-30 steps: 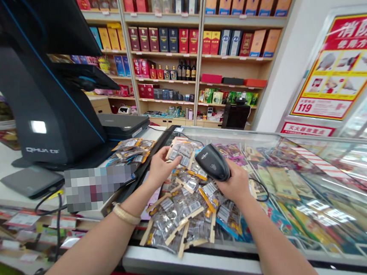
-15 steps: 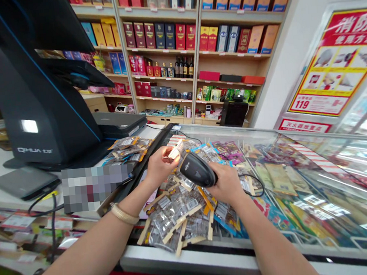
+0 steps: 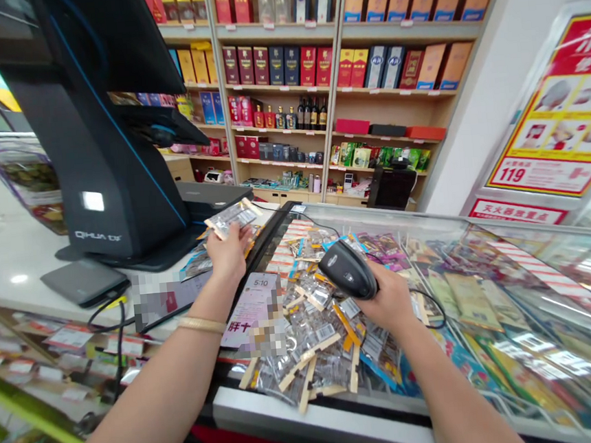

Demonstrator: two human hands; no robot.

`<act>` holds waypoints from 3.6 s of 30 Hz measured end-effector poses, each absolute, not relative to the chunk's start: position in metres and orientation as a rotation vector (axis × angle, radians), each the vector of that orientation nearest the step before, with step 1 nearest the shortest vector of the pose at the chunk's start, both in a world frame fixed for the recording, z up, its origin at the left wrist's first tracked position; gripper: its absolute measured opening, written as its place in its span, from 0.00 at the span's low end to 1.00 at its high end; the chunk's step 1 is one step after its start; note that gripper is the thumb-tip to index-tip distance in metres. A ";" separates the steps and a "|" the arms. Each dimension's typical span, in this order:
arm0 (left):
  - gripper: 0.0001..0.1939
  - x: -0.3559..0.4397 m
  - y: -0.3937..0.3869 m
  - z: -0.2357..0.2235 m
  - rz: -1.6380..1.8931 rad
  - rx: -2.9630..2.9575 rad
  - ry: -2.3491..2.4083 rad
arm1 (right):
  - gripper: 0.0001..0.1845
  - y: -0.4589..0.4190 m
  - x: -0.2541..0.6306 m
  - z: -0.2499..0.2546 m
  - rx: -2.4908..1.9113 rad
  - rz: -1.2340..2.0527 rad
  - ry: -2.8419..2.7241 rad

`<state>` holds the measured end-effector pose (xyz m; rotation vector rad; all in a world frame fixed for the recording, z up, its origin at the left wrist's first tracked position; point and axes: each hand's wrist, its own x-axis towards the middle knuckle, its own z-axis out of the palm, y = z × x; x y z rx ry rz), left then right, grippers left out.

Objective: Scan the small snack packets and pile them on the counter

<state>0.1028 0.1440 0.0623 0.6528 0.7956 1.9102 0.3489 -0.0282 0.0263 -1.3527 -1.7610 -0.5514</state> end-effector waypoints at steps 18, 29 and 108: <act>0.08 0.106 0.121 0.056 1.017 1.540 0.880 | 0.16 -0.025 0.351 0.023 -1.353 -0.548 -1.704; 0.18 0.135 0.098 0.028 0.597 1.767 0.805 | 0.22 -0.025 0.352 0.022 -1.407 -0.495 -1.705; 0.34 0.115 0.140 0.028 1.428 2.483 1.103 | 0.14 -0.030 0.344 0.029 -1.440 -0.480 -1.824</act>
